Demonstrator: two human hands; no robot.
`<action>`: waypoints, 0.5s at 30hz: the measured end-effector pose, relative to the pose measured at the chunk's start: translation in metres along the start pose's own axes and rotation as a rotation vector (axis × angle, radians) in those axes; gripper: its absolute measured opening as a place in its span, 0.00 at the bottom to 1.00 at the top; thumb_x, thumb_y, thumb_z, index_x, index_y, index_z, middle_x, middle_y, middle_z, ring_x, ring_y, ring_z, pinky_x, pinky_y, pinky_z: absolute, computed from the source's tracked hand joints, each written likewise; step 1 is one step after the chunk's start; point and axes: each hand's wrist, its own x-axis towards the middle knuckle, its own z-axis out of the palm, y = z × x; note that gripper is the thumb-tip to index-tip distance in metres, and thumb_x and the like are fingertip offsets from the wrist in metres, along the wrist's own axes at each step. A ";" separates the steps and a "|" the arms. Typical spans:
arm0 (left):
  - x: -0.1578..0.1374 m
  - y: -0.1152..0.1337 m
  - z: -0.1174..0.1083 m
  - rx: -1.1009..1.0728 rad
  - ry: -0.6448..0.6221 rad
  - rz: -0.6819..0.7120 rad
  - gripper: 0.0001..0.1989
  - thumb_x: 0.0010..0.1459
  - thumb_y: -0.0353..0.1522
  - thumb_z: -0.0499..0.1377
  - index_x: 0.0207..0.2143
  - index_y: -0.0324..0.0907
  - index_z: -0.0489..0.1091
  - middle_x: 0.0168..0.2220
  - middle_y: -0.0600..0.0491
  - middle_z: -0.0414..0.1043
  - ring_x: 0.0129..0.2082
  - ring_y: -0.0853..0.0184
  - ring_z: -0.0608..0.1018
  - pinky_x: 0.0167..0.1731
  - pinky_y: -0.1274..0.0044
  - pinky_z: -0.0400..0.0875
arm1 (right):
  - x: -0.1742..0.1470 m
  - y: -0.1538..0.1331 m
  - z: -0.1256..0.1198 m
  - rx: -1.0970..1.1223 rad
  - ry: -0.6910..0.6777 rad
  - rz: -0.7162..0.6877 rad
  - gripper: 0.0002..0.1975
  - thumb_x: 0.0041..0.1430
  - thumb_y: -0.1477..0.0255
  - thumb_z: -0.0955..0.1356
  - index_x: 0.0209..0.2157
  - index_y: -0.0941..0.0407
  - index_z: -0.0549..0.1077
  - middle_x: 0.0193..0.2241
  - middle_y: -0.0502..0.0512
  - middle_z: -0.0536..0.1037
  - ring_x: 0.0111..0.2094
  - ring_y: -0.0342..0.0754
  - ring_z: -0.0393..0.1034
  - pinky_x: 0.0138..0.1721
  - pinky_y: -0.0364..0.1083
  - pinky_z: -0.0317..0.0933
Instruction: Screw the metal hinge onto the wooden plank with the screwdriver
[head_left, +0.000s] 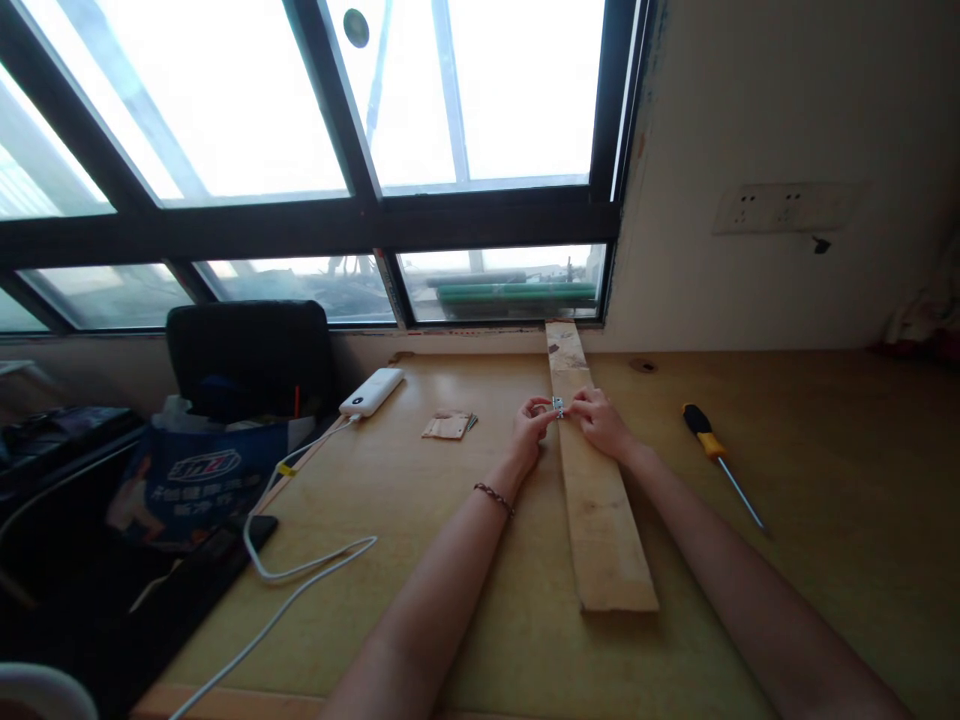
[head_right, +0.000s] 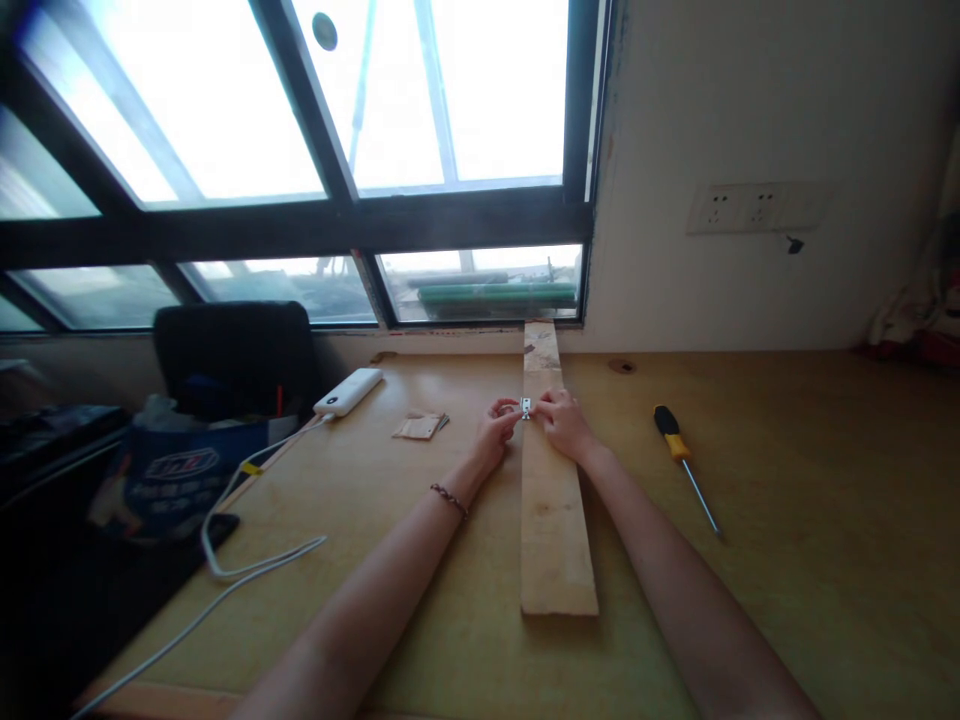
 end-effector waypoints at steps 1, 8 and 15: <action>-0.001 0.000 0.000 0.038 -0.029 0.014 0.19 0.34 0.35 0.67 0.30 0.41 0.65 0.16 0.65 0.49 0.13 0.81 0.49 0.15 0.82 0.39 | 0.000 0.000 0.000 -0.001 0.002 0.002 0.12 0.51 0.81 0.62 0.29 0.53 0.74 0.33 0.54 0.69 0.39 0.49 0.59 0.42 0.49 0.53; -0.001 -0.002 -0.001 0.236 -0.099 0.068 0.16 0.37 0.38 0.66 0.28 0.41 0.68 0.15 0.64 0.50 0.15 0.79 0.52 0.17 0.82 0.43 | -0.001 -0.001 -0.001 -0.010 0.000 0.006 0.14 0.49 0.83 0.61 0.30 0.53 0.74 0.34 0.54 0.69 0.39 0.49 0.58 0.41 0.48 0.54; -0.001 0.001 0.000 0.319 -0.036 0.068 0.16 0.36 0.40 0.66 0.27 0.40 0.72 0.15 0.62 0.56 0.16 0.78 0.54 0.18 0.81 0.45 | 0.000 0.000 0.000 -0.009 -0.007 0.014 0.13 0.49 0.82 0.61 0.29 0.53 0.73 0.33 0.54 0.68 0.39 0.49 0.58 0.41 0.49 0.54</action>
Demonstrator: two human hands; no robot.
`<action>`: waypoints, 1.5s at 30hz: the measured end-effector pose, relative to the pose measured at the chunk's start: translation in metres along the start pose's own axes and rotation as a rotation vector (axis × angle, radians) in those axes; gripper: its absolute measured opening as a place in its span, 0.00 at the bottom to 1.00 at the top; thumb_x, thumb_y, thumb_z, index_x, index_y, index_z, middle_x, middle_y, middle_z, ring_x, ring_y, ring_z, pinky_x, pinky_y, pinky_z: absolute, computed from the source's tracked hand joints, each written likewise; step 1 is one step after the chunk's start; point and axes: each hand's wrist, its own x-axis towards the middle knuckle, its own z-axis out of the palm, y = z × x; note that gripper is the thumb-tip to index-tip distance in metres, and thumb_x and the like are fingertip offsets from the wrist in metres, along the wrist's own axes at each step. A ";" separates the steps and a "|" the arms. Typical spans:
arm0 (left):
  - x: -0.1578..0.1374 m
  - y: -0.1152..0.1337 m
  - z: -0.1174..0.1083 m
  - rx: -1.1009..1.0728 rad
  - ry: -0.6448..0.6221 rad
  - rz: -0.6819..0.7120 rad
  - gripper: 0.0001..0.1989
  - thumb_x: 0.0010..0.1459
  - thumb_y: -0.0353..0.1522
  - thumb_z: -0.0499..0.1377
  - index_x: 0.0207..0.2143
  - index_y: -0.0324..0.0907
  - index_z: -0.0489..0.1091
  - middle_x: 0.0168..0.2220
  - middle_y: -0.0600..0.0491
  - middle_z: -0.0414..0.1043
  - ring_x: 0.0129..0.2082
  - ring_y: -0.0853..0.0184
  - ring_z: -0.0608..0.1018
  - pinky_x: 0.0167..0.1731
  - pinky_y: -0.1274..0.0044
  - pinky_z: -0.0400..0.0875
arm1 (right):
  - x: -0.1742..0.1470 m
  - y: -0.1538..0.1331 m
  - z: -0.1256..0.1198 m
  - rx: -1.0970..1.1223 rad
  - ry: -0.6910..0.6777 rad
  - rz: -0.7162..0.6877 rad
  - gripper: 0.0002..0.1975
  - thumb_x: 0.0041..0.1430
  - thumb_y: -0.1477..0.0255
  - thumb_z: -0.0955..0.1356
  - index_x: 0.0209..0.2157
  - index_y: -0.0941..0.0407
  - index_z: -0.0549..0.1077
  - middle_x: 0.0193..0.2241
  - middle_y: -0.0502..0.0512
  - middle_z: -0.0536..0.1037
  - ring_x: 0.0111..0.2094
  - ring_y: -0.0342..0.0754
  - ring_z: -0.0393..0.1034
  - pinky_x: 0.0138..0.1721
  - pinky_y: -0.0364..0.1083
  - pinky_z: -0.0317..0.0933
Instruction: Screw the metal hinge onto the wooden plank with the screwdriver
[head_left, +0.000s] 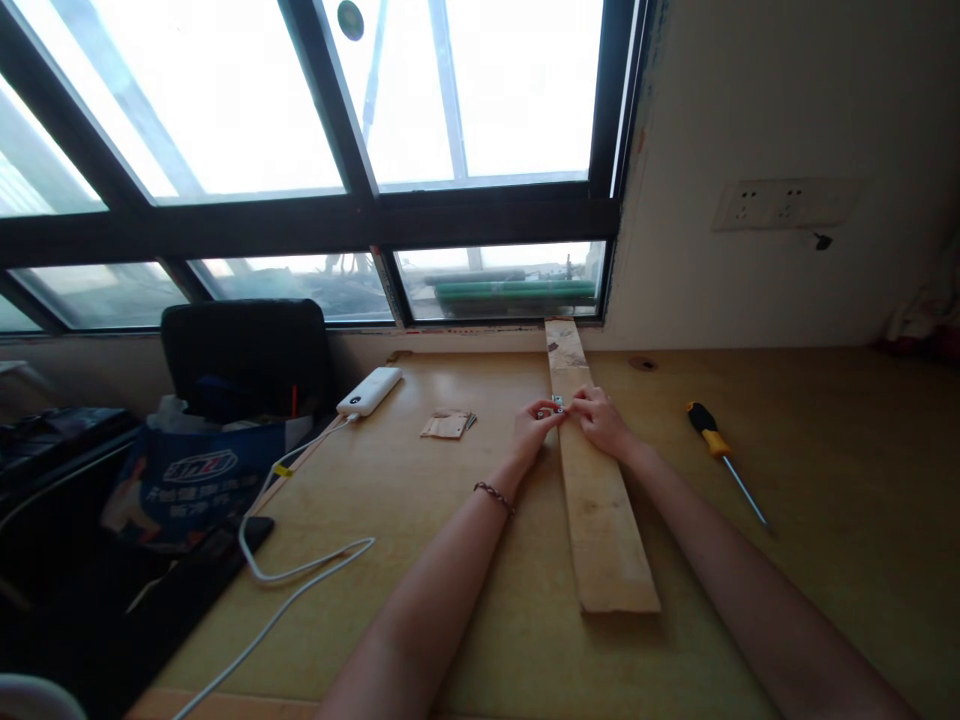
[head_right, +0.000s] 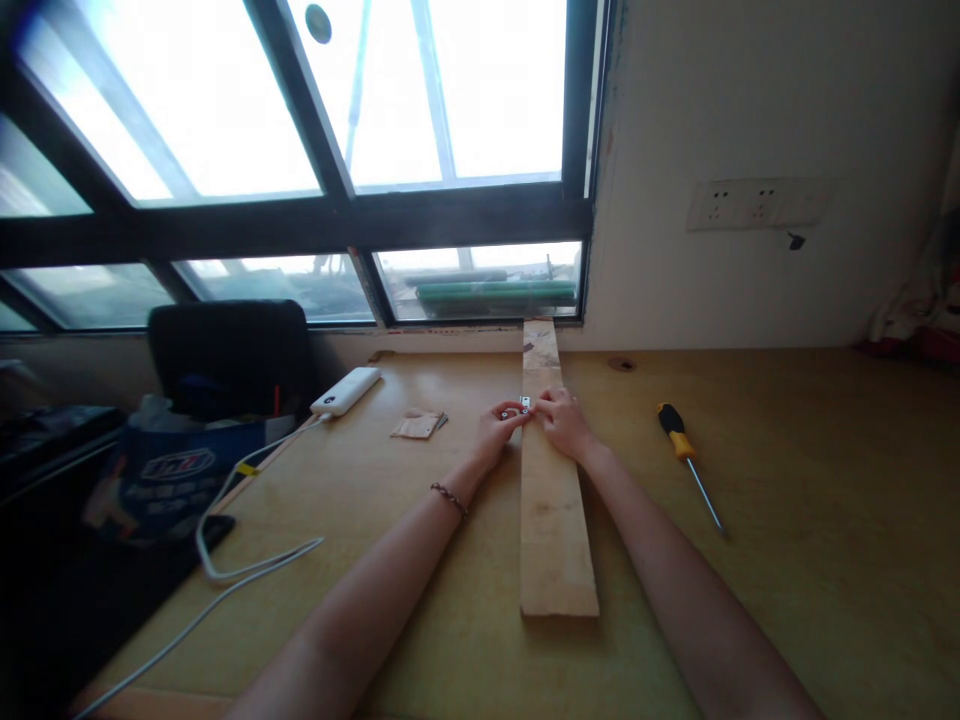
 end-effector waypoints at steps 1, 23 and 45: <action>0.000 0.001 0.000 -0.009 0.000 -0.007 0.17 0.36 0.40 0.66 0.27 0.40 0.72 0.15 0.61 0.56 0.16 0.79 0.54 0.18 0.81 0.46 | 0.000 0.000 0.000 0.000 0.001 0.002 0.13 0.49 0.83 0.61 0.29 0.53 0.73 0.33 0.54 0.69 0.39 0.49 0.58 0.41 0.48 0.54; 0.011 0.003 -0.009 -0.677 0.067 -0.162 0.07 0.46 0.31 0.60 0.24 0.38 0.63 0.13 0.64 0.46 0.11 0.81 0.48 0.12 0.84 0.37 | 0.001 -0.002 -0.001 0.013 -0.021 0.022 0.12 0.55 0.78 0.62 0.33 0.51 0.76 0.33 0.54 0.69 0.38 0.48 0.58 0.41 0.48 0.53; 0.018 -0.002 -0.013 -0.527 0.353 -0.283 0.17 0.45 0.13 0.49 0.35 0.37 0.61 0.34 0.47 0.69 0.34 0.71 0.76 0.44 0.76 0.68 | 0.001 -0.002 -0.001 0.004 -0.016 0.025 0.13 0.54 0.79 0.62 0.32 0.51 0.75 0.33 0.53 0.69 0.39 0.48 0.59 0.41 0.47 0.53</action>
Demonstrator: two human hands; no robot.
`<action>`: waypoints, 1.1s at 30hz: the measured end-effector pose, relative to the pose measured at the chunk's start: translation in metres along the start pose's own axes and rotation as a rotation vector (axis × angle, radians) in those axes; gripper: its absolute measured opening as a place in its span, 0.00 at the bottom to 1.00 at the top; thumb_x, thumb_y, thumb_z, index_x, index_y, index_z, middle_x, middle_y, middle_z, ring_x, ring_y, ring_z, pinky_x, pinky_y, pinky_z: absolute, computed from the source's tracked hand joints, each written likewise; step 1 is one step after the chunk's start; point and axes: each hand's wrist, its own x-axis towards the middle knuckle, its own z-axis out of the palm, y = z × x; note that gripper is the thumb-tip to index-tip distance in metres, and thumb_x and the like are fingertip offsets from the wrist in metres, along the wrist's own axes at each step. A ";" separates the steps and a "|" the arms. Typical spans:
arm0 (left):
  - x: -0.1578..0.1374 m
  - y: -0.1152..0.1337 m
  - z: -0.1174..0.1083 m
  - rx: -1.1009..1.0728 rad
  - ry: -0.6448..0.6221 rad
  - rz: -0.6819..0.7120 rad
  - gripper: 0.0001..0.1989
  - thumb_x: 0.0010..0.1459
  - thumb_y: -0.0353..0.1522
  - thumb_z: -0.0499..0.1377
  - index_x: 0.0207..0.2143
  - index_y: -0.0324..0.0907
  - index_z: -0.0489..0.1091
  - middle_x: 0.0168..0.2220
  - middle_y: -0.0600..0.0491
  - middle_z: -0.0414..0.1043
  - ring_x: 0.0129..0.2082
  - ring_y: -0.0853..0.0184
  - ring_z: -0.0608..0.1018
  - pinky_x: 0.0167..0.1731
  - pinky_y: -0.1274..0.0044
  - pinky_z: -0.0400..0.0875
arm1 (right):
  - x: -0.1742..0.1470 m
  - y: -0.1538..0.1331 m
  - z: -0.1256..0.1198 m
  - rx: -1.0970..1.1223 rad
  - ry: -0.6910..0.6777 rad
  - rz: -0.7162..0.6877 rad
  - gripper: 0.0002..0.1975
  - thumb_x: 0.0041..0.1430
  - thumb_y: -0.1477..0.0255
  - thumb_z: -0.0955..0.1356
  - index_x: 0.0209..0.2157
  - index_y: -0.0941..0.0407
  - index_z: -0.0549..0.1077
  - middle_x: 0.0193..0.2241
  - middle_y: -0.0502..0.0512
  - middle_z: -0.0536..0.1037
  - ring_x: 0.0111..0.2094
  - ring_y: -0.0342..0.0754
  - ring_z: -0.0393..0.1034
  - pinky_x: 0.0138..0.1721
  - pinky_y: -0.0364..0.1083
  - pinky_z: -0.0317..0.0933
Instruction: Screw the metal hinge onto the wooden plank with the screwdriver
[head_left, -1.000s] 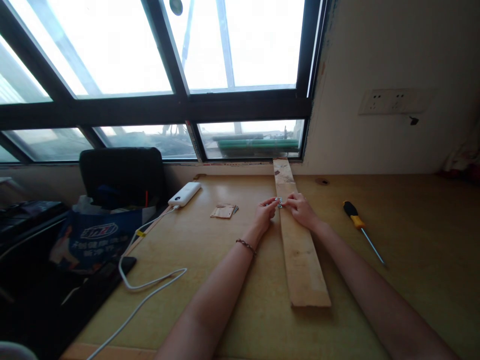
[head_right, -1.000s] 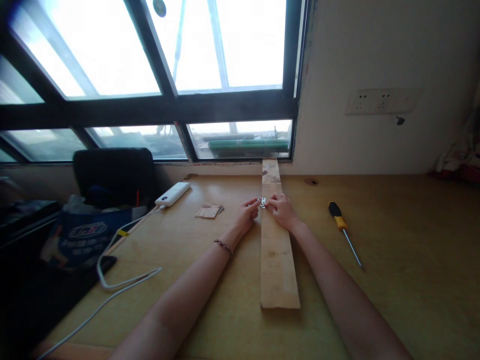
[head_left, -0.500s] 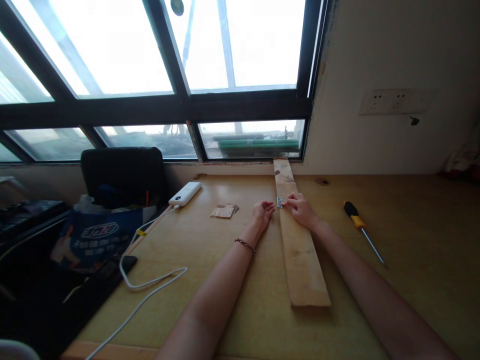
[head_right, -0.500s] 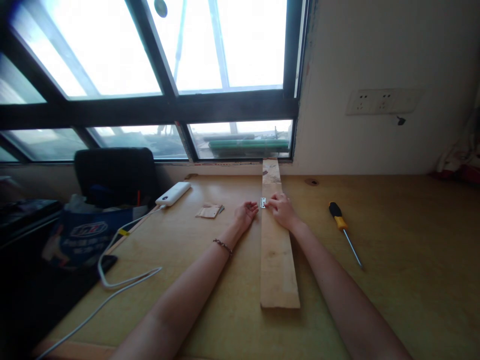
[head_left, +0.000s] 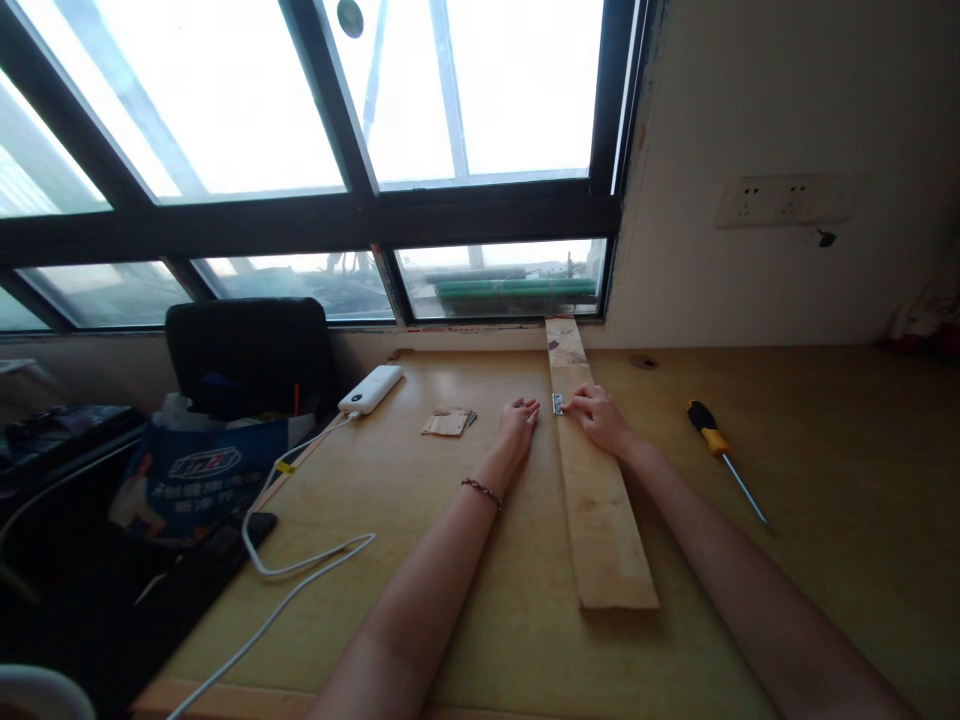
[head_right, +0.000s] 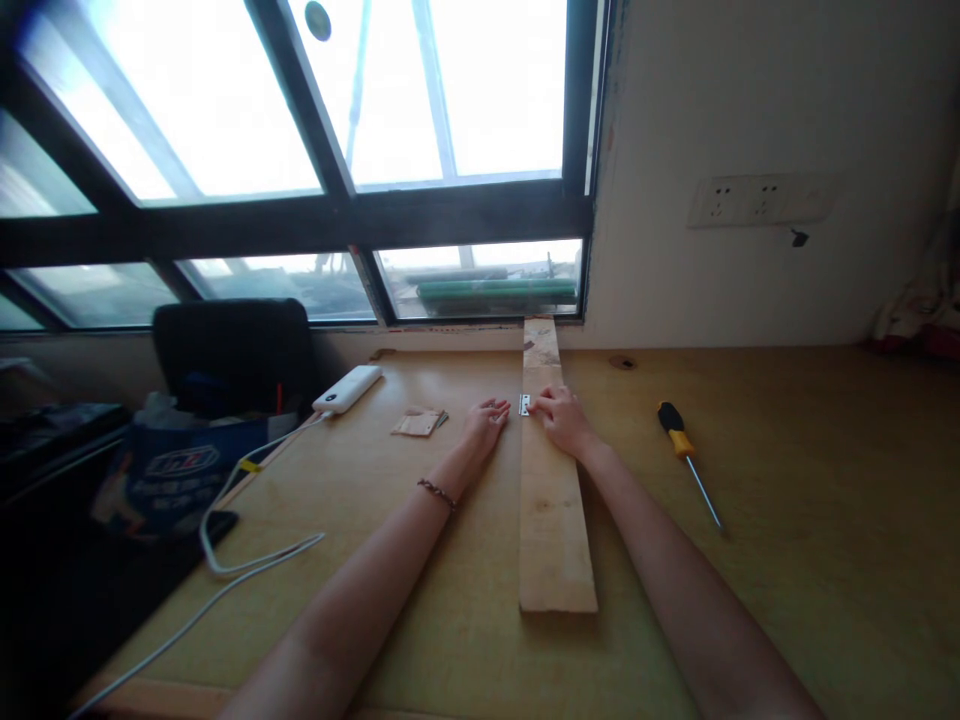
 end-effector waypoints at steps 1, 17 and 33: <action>-0.002 0.001 -0.002 0.048 -0.023 0.007 0.15 0.46 0.14 0.50 0.35 0.36 0.62 0.34 0.47 0.70 0.34 0.71 0.76 0.44 0.76 0.68 | 0.000 0.000 0.000 0.001 -0.001 0.001 0.12 0.54 0.79 0.62 0.32 0.51 0.75 0.33 0.53 0.69 0.39 0.48 0.59 0.41 0.47 0.53; -0.021 0.060 -0.073 1.690 0.087 0.679 0.12 0.53 0.27 0.50 0.31 0.41 0.73 0.35 0.46 0.73 0.37 0.64 0.73 0.41 0.75 0.62 | 0.000 0.001 0.000 0.037 0.004 -0.009 0.10 0.55 0.76 0.63 0.32 0.51 0.75 0.33 0.54 0.69 0.38 0.48 0.59 0.41 0.48 0.54; -0.027 0.060 -0.070 2.048 0.245 0.702 0.13 0.56 0.35 0.50 0.32 0.41 0.74 0.33 0.42 0.72 0.41 0.54 0.67 0.40 0.67 0.59 | 0.000 0.001 0.000 0.024 -0.002 -0.007 0.10 0.55 0.76 0.63 0.32 0.52 0.75 0.34 0.54 0.70 0.38 0.49 0.60 0.41 0.48 0.53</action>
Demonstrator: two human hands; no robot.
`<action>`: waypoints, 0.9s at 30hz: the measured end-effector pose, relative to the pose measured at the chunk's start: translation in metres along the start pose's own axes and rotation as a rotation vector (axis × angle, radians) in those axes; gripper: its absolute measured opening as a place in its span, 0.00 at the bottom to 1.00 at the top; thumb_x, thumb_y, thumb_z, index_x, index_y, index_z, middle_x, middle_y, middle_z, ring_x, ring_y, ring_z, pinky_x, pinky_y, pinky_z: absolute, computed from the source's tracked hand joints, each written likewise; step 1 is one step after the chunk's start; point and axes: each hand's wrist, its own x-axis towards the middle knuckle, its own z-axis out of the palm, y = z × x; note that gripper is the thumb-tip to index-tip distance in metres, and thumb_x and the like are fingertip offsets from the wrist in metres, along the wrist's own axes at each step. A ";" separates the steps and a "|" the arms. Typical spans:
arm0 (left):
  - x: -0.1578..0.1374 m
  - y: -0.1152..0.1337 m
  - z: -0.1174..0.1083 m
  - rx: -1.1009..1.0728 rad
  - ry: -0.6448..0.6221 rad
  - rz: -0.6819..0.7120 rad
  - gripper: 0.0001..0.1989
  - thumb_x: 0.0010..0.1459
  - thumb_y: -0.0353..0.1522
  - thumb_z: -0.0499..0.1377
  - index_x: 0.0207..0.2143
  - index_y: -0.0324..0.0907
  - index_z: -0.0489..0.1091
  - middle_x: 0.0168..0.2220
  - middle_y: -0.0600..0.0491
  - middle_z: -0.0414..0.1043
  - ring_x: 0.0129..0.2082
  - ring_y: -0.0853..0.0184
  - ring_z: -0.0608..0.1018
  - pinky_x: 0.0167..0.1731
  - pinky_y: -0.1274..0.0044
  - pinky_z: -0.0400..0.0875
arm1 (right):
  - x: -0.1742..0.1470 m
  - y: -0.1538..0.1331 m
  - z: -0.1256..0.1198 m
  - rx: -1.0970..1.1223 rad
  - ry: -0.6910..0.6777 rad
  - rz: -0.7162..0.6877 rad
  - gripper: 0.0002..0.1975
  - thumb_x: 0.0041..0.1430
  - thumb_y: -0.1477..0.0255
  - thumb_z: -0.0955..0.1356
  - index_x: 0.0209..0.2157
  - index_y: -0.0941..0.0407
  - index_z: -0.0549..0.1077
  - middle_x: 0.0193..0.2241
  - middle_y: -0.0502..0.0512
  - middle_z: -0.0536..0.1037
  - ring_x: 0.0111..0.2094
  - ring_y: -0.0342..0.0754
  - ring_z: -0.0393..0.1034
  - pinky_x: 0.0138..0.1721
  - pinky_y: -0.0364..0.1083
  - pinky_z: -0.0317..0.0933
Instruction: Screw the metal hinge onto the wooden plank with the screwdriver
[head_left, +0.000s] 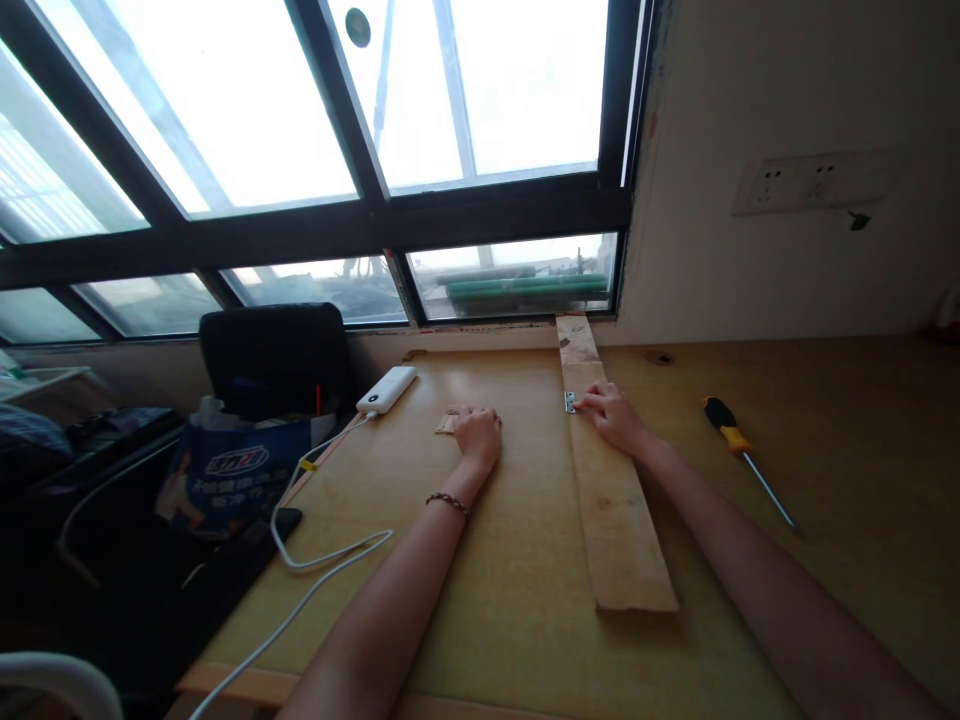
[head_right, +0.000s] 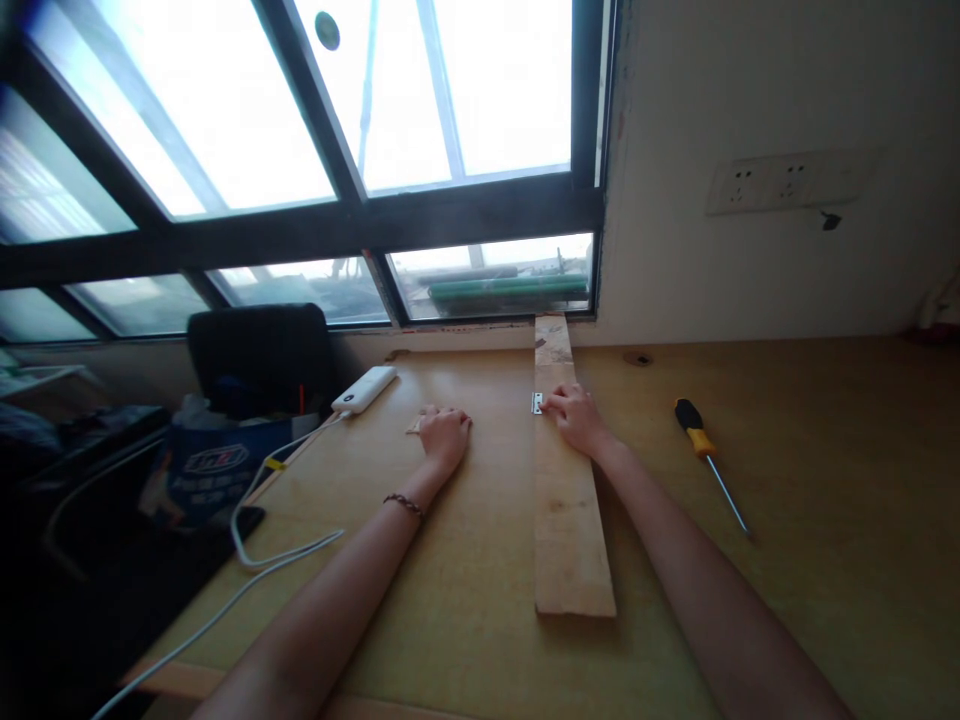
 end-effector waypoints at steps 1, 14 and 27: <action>0.000 0.000 0.000 0.010 -0.006 0.000 0.14 0.56 0.35 0.50 0.32 0.41 0.74 0.34 0.42 0.71 0.42 0.53 0.66 0.40 0.67 0.59 | 0.000 0.000 0.000 -0.001 0.000 -0.001 0.10 0.55 0.76 0.63 0.33 0.52 0.75 0.34 0.54 0.70 0.38 0.49 0.60 0.41 0.48 0.53; 0.000 -0.006 0.002 0.050 0.053 -0.131 0.11 0.54 0.35 0.53 0.35 0.40 0.71 0.35 0.42 0.70 0.41 0.56 0.68 0.40 0.68 0.58 | 0.000 0.000 -0.001 0.007 -0.014 0.004 0.11 0.55 0.77 0.63 0.33 0.51 0.75 0.34 0.54 0.70 0.39 0.49 0.60 0.42 0.49 0.53; 0.003 -0.014 0.003 0.017 0.032 -0.189 0.11 0.55 0.36 0.52 0.33 0.41 0.72 0.36 0.44 0.71 0.39 0.58 0.69 0.37 0.70 0.59 | -0.001 -0.002 -0.002 0.003 -0.008 -0.004 0.11 0.55 0.77 0.62 0.33 0.51 0.75 0.34 0.55 0.69 0.38 0.49 0.60 0.41 0.48 0.53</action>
